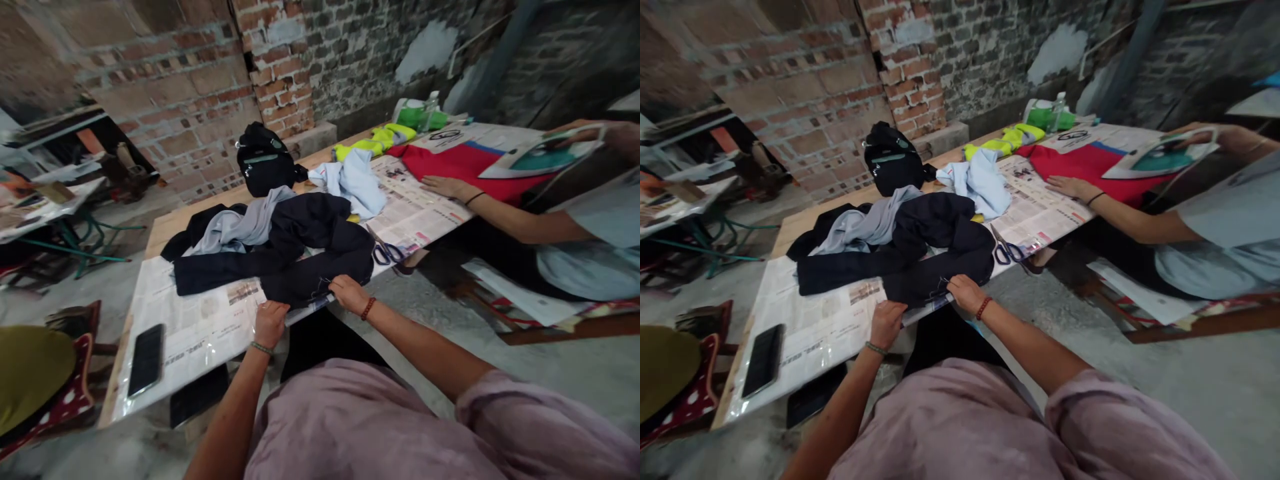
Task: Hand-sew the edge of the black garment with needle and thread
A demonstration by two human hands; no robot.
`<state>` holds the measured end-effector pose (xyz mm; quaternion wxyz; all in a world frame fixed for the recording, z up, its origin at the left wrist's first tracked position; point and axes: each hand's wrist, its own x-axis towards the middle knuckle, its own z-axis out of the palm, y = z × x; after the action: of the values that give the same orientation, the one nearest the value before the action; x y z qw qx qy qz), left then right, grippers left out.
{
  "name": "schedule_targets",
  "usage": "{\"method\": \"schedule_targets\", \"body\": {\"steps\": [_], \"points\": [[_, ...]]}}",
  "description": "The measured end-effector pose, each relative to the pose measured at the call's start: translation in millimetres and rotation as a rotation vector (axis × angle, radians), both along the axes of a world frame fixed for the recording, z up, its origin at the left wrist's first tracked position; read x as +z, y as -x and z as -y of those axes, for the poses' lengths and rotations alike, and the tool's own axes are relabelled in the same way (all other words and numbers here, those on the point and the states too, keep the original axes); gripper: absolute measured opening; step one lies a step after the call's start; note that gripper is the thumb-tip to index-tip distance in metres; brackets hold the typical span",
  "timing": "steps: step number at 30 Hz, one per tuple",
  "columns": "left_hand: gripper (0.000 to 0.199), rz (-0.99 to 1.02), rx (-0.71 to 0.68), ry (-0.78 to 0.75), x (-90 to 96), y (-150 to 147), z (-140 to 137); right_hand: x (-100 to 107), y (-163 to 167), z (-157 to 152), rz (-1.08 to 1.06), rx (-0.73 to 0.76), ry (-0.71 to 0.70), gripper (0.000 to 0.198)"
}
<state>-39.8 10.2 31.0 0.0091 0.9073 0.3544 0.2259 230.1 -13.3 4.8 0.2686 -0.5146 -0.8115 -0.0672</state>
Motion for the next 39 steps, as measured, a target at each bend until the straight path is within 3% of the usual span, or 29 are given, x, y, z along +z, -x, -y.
{"method": "schedule_targets", "body": {"steps": [4, 7, 11, 15, 17, 23, 28, 33, 39], "points": [[0.023, 0.045, -0.064, 0.142, -14.0, 9, 4, -11, 6, 1, -0.128, 0.006, 0.042, 0.019], [0.021, 0.158, 0.050, 0.299, -20.5, 11, 7, -11, 5, 1, -0.206, 0.003, 0.079, 0.020], [0.028, 0.227, 0.245, 0.485, -15.0, 7, 5, 0, 6, -12, -0.240, -0.074, 0.226, 0.016], [0.032, 0.224, 0.359, 0.569, -9.7, 1, -2, 11, 9, -28, -0.207, -0.201, 0.412, 0.016], [0.034, 0.239, 0.380, 0.593, -10.3, 0, -3, 16, 12, -28, -0.179, -0.217, 0.408, 0.015], [0.039, 0.270, 0.357, 0.584, -15.2, 1, -1, 36, 39, -2, -0.192, 0.053, 0.135, 0.031], [0.039, 0.286, 0.340, 0.597, -14.8, 5, 2, 20, 59, -2, -0.225, 0.199, 0.222, 0.035], [0.040, 0.311, 0.295, 0.621, -13.2, 13, 1, -7, 54, -18, -0.451, 0.181, 0.306, 0.008], [0.040, 0.261, 0.238, 0.711, -5.9, 18, -2, -6, 49, -27, -0.494, 0.217, 0.367, 0.010]]}}
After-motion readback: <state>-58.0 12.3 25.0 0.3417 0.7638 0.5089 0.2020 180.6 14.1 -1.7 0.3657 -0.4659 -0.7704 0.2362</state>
